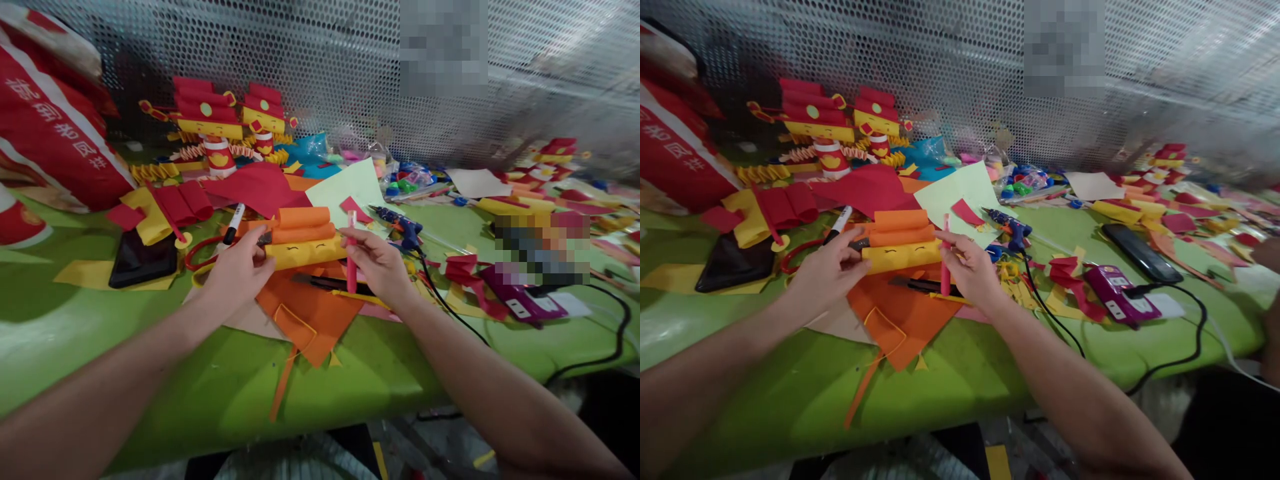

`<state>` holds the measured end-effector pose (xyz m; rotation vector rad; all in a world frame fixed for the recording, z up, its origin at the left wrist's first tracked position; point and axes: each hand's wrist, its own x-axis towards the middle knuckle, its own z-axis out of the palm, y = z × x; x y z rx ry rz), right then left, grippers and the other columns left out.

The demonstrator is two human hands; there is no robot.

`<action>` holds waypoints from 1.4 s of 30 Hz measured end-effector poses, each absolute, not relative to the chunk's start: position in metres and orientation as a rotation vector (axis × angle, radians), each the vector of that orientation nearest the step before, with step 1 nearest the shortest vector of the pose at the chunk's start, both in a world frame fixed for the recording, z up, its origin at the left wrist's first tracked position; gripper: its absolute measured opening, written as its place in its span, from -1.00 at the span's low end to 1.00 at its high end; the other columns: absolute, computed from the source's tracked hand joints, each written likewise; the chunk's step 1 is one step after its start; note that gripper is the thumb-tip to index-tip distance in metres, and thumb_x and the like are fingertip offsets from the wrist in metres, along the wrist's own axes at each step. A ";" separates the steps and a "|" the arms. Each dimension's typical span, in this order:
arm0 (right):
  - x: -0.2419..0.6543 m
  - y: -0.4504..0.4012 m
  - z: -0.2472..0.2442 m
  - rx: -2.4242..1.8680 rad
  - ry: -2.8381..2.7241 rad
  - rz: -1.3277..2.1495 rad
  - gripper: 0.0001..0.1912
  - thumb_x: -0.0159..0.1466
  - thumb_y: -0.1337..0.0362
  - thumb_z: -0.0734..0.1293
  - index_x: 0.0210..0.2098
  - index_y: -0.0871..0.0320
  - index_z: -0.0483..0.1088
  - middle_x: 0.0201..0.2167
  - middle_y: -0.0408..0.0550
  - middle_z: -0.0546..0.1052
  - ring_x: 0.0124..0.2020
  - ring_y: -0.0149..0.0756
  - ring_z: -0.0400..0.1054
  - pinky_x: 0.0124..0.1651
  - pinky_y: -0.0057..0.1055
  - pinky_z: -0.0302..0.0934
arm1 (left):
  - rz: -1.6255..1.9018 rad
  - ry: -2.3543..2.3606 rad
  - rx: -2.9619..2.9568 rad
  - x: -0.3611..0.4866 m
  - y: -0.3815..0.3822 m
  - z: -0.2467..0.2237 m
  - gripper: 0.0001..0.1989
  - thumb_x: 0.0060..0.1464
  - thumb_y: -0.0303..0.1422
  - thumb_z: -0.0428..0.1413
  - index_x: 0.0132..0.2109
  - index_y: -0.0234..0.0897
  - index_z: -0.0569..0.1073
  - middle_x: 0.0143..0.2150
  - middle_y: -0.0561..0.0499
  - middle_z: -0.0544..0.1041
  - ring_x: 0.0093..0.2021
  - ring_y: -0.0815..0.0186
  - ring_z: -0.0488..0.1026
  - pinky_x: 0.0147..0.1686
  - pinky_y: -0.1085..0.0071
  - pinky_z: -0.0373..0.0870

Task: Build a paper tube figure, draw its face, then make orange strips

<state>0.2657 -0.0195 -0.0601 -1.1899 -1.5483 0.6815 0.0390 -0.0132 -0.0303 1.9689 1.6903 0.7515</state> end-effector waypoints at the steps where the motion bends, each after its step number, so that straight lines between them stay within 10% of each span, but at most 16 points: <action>1: 0.266 -0.020 -0.058 -1.190 -1.505 0.709 -0.73 0.19 0.24 0.22 -0.15 0.03 0.46 -0.34 -0.08 0.50 -0.27 -0.31 0.40 -0.19 -0.31 0.32 | 0.767 1.701 1.976 0.038 -0.013 -0.030 -0.42 -0.04 -0.34 0.06 0.19 -0.28 0.28 -0.34 -0.04 0.57 -0.33 0.16 0.50 -0.34 0.34 0.31; 14: 0.272 -0.008 -0.063 -1.105 -1.353 0.709 -0.71 0.06 0.31 0.35 -0.22 -0.01 0.27 -0.43 -0.19 0.43 -0.33 -0.32 0.42 -0.25 -0.33 0.37 | 0.832 1.497 1.340 0.039 -0.014 -0.020 -0.38 0.00 -0.45 0.09 0.25 -0.24 0.21 -0.58 0.09 0.42 -0.71 0.35 0.35 -0.75 0.46 0.22; 26: 0.259 -0.013 -0.058 -1.133 -1.341 0.800 -0.75 0.14 0.03 0.32 -0.32 0.02 0.26 -0.27 -0.09 0.42 -0.37 -0.34 0.40 -0.39 -0.37 0.41 | 1.010 1.228 0.914 0.047 -0.012 -0.026 -0.40 0.02 -0.55 0.08 0.22 -0.17 0.24 -0.20 -0.03 0.57 -0.38 0.37 0.54 -0.37 0.48 0.51; 42: 0.278 -0.029 -0.044 -1.250 -1.982 0.253 -0.74 0.09 0.09 0.39 -0.28 0.04 0.34 -0.34 -0.04 0.46 -0.38 -0.23 0.36 -0.35 -0.33 0.26 | 1.345 1.266 1.189 0.035 -0.003 -0.040 -0.48 -0.12 -0.48 0.18 0.07 -0.21 0.45 -0.47 0.11 0.45 -0.44 0.44 0.41 -0.34 0.49 0.41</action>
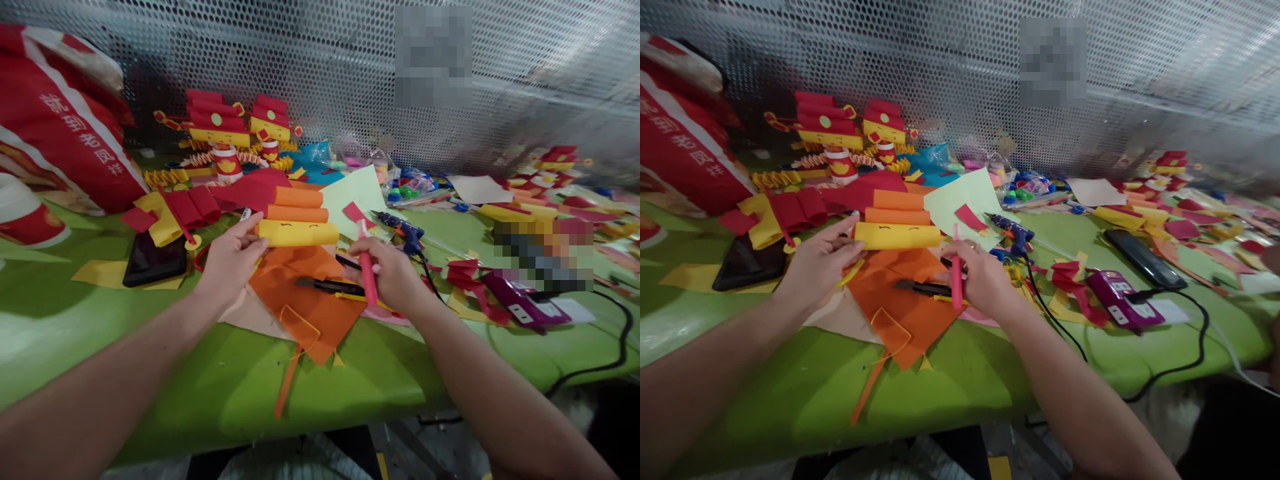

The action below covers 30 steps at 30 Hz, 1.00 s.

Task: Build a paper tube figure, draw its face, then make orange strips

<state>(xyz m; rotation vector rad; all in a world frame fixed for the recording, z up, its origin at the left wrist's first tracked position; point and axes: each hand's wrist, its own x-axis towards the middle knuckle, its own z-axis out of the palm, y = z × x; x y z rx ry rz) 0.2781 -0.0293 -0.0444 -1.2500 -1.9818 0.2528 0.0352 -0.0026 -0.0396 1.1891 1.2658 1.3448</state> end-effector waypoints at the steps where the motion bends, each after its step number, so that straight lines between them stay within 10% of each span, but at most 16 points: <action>1: 0.278 -0.032 -0.044 -1.235 -2.078 0.226 -0.73 0.09 0.09 0.40 -0.27 0.05 0.35 -0.32 -0.02 0.48 -0.35 -0.20 0.38 -0.31 -0.32 0.26 | 1.384 1.271 1.180 0.035 -0.003 -0.038 -0.49 -0.12 -0.48 0.18 0.06 -0.22 0.45 -0.48 0.12 0.44 -0.44 0.44 0.41 -0.33 0.49 0.41; 17: 0.275 -0.039 -0.047 -1.164 -2.573 0.247 -0.73 0.17 0.45 0.25 -0.13 0.12 0.36 -0.25 0.03 0.49 -0.28 -0.22 0.36 -0.28 -0.38 0.20 | 1.609 1.166 1.146 0.030 0.004 -0.039 -0.45 -0.14 -0.44 0.19 0.09 -0.18 0.42 -0.46 0.13 0.49 -0.38 0.38 0.47 -0.18 0.34 0.47; 30: 0.289 -0.013 -0.051 -1.422 -1.779 0.143 -0.78 0.12 0.22 0.34 -0.25 0.09 0.28 -0.44 -0.10 0.41 -0.44 -0.28 0.31 -0.36 -0.36 0.19 | 1.535 1.224 1.195 0.041 -0.012 -0.034 -0.47 -0.13 -0.42 0.20 0.07 -0.20 0.45 -0.50 0.13 0.43 -0.47 0.45 0.37 -0.42 0.50 0.39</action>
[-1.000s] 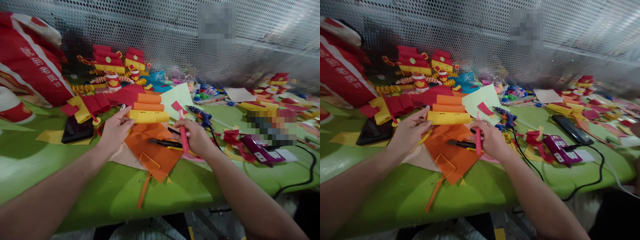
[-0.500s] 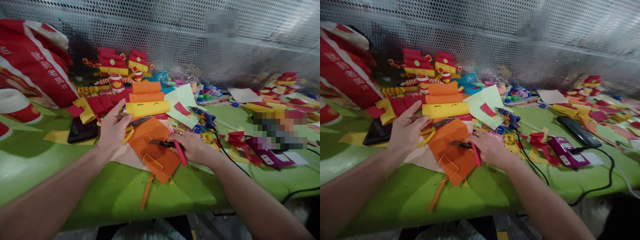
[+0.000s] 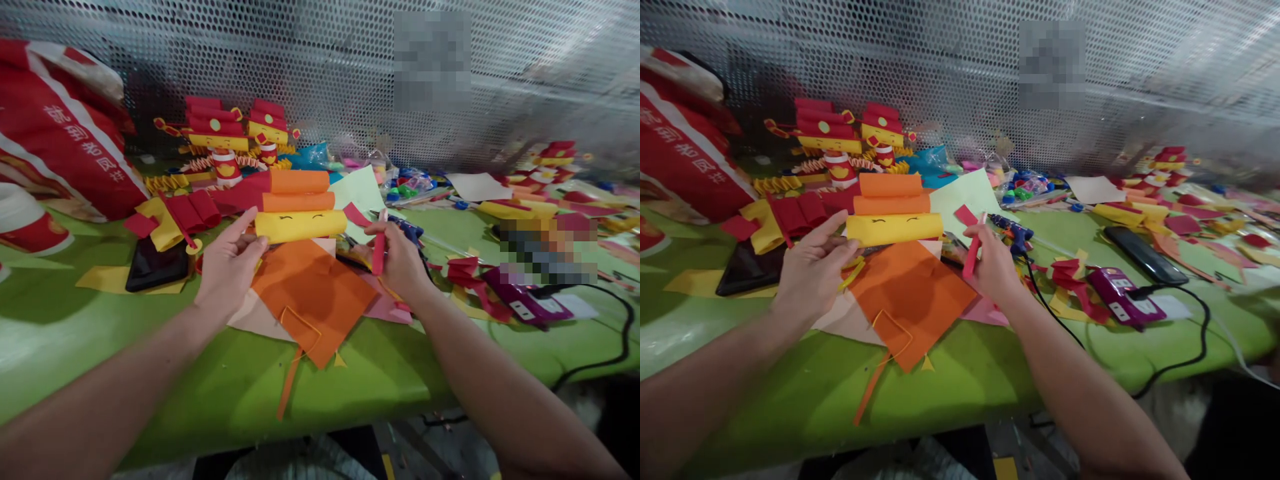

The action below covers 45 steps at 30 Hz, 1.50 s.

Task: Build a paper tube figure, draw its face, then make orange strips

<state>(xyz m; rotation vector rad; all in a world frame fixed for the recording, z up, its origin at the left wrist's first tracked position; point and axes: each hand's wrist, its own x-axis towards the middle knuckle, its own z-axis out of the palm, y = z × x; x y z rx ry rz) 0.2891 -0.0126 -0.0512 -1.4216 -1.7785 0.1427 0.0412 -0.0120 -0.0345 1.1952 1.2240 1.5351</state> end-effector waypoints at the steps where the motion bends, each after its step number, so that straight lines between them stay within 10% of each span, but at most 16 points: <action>1: 0.288 -0.012 -0.052 -1.366 -1.706 0.193 -0.79 0.15 0.19 0.31 -0.25 0.08 0.26 -0.47 -0.14 0.40 -0.48 -0.32 0.30 -0.38 -0.38 0.20 | 1.500 1.221 1.195 0.043 -0.013 -0.035 -0.46 -0.13 -0.42 0.20 0.08 -0.21 0.44 -0.49 0.14 0.44 -0.46 0.46 0.37 -0.40 0.50 0.39; 16: 0.276 -0.021 -0.059 -1.285 -2.186 0.200 -0.75 0.18 0.29 0.32 -0.13 0.09 0.30 -0.29 0.01 0.48 -0.32 -0.18 0.36 -0.28 -0.31 0.27 | 0.531 1.485 1.623 0.045 -0.025 -0.020 -0.33 0.06 -0.33 0.03 0.31 -0.30 0.08 -0.43 0.00 0.53 -0.56 0.30 0.44 -0.59 0.42 0.33; 26: 0.272 -0.025 -0.056 -1.200 -2.340 0.220 -0.76 0.22 0.34 0.25 -0.10 0.13 0.32 -0.17 0.08 0.50 -0.19 -0.13 0.38 -0.11 -0.20 0.28 | 0.759 1.488 2.970 0.045 -0.043 -0.023 -0.64 0.16 -0.37 -0.08 0.06 -0.37 0.40 0.04 -0.23 0.45 0.06 0.04 0.36 0.04 0.10 0.29; 39: 0.266 -0.032 -0.050 -0.886 -2.130 0.219 -0.72 0.31 0.16 0.19 -0.04 0.09 0.36 -0.26 0.00 0.56 -0.19 -0.22 0.42 0.00 -0.18 0.27 | 0.418 1.118 3.089 0.055 -0.049 -0.043 -0.74 0.16 -0.44 -0.04 -0.07 -0.43 0.44 -0.20 -0.21 0.56 -0.20 0.14 0.49 -0.20 0.23 0.41; 45: 0.254 -0.044 -0.047 -0.907 -1.935 0.617 -0.82 0.27 0.16 0.26 -0.27 0.11 0.40 -0.35 -0.06 0.55 -0.34 -0.34 0.44 -0.29 -0.39 0.35 | 0.472 1.376 2.890 0.056 -0.047 -0.044 -0.57 0.16 -0.33 0.00 0.13 -0.44 0.24 -0.08 -0.25 0.52 -0.16 0.12 0.51 -0.32 0.27 0.44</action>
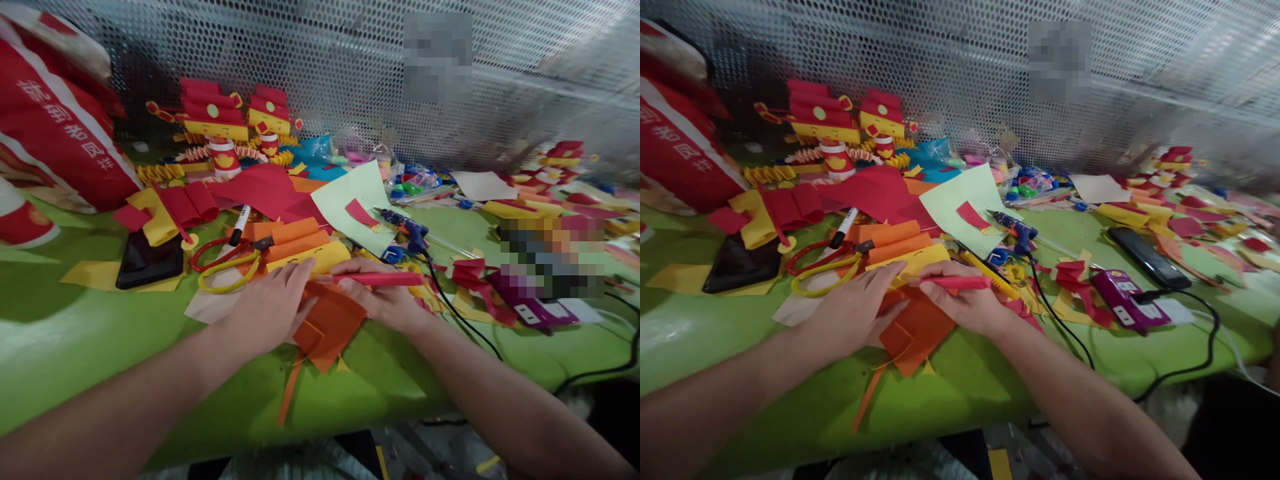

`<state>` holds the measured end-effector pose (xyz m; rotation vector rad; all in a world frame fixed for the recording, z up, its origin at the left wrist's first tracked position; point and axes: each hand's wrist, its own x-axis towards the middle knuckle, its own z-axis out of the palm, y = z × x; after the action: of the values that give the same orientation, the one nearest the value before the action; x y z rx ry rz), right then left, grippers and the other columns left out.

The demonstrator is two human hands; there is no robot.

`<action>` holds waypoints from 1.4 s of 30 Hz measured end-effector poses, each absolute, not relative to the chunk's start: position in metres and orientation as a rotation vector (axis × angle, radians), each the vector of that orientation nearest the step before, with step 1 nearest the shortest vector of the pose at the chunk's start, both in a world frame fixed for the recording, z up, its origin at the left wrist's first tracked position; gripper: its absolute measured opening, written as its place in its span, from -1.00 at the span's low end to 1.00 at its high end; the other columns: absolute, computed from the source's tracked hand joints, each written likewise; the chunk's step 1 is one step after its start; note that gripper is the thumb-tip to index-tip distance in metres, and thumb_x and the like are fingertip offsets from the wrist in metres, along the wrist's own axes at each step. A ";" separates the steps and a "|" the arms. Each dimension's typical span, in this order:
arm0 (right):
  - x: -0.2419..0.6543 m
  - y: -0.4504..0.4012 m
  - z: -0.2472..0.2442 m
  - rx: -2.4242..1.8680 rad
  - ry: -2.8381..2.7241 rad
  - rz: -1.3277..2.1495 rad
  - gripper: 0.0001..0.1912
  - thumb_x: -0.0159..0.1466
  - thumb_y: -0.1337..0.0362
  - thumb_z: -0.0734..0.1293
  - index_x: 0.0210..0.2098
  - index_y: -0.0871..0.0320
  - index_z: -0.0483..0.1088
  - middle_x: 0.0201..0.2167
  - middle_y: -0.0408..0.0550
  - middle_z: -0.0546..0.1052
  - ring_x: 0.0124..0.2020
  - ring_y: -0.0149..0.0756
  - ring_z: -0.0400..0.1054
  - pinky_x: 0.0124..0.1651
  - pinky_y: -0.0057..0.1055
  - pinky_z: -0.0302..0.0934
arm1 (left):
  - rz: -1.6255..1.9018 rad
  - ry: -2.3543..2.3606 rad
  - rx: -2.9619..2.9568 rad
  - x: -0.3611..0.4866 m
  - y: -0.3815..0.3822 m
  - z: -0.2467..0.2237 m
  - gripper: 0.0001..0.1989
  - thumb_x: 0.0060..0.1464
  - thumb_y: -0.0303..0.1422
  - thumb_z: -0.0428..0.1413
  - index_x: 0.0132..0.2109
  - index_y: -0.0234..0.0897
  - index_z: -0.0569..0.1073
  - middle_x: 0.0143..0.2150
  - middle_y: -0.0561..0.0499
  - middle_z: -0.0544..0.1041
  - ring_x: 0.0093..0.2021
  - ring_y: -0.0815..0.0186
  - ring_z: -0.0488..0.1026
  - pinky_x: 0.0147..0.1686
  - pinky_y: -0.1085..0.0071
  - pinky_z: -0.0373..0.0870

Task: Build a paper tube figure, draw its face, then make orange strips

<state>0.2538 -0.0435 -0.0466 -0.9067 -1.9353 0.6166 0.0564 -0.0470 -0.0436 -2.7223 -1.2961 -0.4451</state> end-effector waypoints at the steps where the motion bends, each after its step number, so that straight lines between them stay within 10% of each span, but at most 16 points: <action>1: 0.251 -0.044 -0.047 -0.928 -1.906 0.672 -0.83 0.25 0.15 0.27 -0.30 0.12 0.38 -0.38 -0.08 0.53 -0.36 -0.35 0.44 -0.32 -0.41 0.35 | -0.442 -1.282 -2.718 0.057 -0.047 -0.043 -0.56 0.16 -0.30 0.01 0.14 -0.43 0.23 -0.08 -0.25 0.52 -0.17 0.11 0.51 -0.34 0.27 0.44; 9: 0.240 -0.047 -0.051 -0.873 -1.839 0.881 -0.84 0.20 0.14 0.33 -0.35 0.11 0.37 -0.44 -0.10 0.49 -0.40 -0.38 0.42 -0.39 -0.43 0.34 | -0.196 -1.127 -2.767 0.059 -0.045 -0.041 -0.86 0.16 -0.45 -0.03 -0.26 -0.36 0.42 -0.34 -0.11 0.52 -0.30 0.15 0.50 -0.38 0.29 0.43; 21: 0.233 -0.052 -0.045 -0.937 -1.478 1.244 -0.64 0.09 -0.04 0.37 -0.41 0.12 0.30 -0.69 -0.27 0.34 -0.74 -0.55 0.07 -0.72 -0.55 -0.02 | -0.390 -0.951 -2.667 0.057 -0.045 -0.040 -0.77 0.22 -0.35 -0.06 -0.26 -0.38 0.45 -0.34 -0.16 0.55 -0.16 0.09 0.44 -0.36 0.28 0.40; 30: 0.266 -0.040 -0.032 -0.856 -1.012 0.864 -0.73 0.12 0.14 0.38 -0.58 0.08 0.25 -0.81 -0.35 0.21 -0.81 -0.55 0.03 -0.66 -0.49 0.13 | -0.452 -0.984 -2.567 0.042 -0.035 -0.030 -0.68 0.26 -0.36 -0.14 -0.35 -0.30 0.45 -0.10 -0.19 0.55 0.01 0.07 0.38 -0.15 0.16 0.30; 42: 0.264 -0.034 -0.056 -0.985 -1.741 0.322 -0.78 0.29 0.28 0.22 -0.08 0.02 0.38 -0.15 -0.03 0.55 -0.07 -0.23 0.42 -0.02 -0.23 0.33 | -0.581 -1.638 -2.342 0.031 -0.033 -0.013 -0.69 0.17 -0.23 -0.06 -0.51 -0.21 0.31 -0.63 0.06 0.30 -0.65 0.33 0.24 -0.66 0.41 -0.10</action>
<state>0.2641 -0.0336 -0.0558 -0.9851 -1.7405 0.3218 0.0309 -0.0332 -0.0126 -2.3420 -1.6379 -0.5811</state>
